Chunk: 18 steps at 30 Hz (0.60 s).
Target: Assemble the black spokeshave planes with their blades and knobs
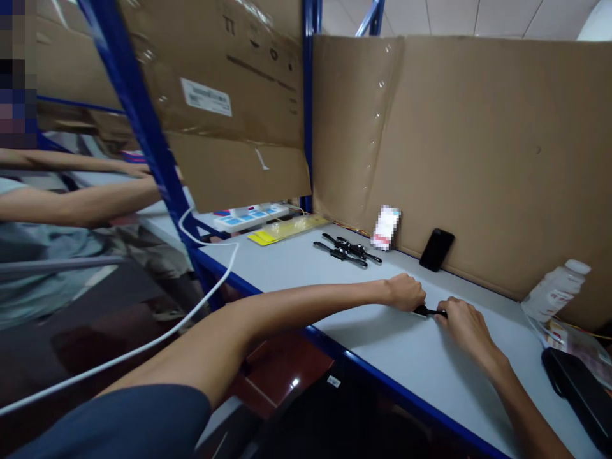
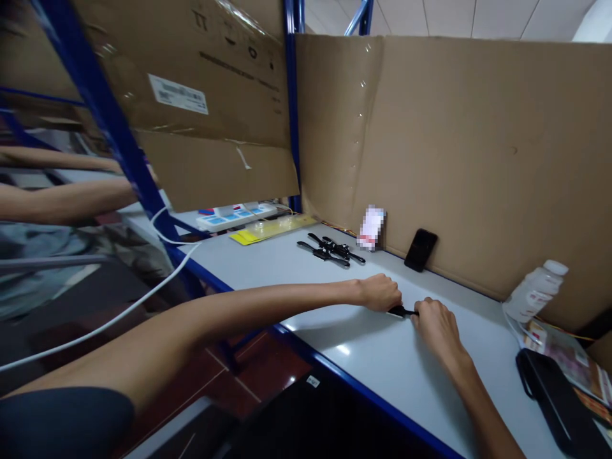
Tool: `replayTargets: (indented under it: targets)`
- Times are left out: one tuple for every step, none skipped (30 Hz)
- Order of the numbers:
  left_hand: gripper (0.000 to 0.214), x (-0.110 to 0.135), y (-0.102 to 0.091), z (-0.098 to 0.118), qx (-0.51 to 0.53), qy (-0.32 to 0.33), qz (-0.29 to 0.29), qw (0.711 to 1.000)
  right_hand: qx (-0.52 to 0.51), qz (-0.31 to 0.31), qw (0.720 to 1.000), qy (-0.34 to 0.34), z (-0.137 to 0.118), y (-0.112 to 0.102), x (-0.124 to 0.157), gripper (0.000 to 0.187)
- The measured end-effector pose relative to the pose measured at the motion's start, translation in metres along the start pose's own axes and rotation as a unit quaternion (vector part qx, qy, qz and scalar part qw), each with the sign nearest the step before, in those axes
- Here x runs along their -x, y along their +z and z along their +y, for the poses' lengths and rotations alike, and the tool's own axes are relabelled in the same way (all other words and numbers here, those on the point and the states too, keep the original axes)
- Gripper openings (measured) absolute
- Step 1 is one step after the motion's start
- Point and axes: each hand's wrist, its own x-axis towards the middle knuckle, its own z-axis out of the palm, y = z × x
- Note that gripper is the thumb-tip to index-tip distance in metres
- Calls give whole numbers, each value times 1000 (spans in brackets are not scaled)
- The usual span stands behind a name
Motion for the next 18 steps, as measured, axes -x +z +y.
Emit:
replayTargets:
  targets:
    - [33,-2,0,1,4,-5,-1,1000,-2,0,1000,5,1,0,-1,30]
    - [33,-3,0,1,7,-10,-1,1000,-5,1,1000,11,3,0,-1,31]
    - [33,-4,0,1,9,-14,-1,1000,-12,3,1000,16,5,1,-2,31]
    - [34,-4,1,2,11,-18,0,1000,-20,6,1000,19,6,2,-2,32]
    - [34,-4,1,2,12,-22,0,1000,-31,9,999,22,8,3,-3,32]
    - [34,-4,2,3,11,-25,0,1000,-44,13,999,24,9,5,-3,32]
    - [34,-4,2,3,10,-27,-1,1000,-60,19,998,25,10,7,-2,32]
    - [34,-4,2,4,7,-31,-2,1000,-77,26,996,25,9,10,-2,33]
    - [34,-5,2,5,4,-34,-4,999,-97,34,994,24,8,13,-1,33]
    - [35,-6,1,5,0,-39,-6,999,-119,42,992,21,7,16,-2,33]
    - [35,-6,0,5,-3,-44,-9,999,-145,52,988,15,6,18,-2,33]
    - [35,-7,-1,5,-7,-48,-12,999,-173,62,983,8,5,21,-4,33]
    - [35,-8,-3,5,-10,-52,-14,998,-202,75,976,1,6,22,-6,34]
    - [35,-8,-4,5,-13,-56,-16,998,-232,90,969,-2,9,22,-9,34]
    - [35,-8,-5,5,-16,-57,-18,998,-258,108,960,0,13,21,-13,35]
    - [34,-7,-6,4,-18,-58,-19,998,-281,128,951,8,19,20,-16,35]
    - [34,-6,-6,4,-21,-57,-18,998,-299,149,942,21,26,18,-20,35]
    - [34,-5,-6,4,-22,-56,-17,998,-311,171,935,33,33,17,-23,36]
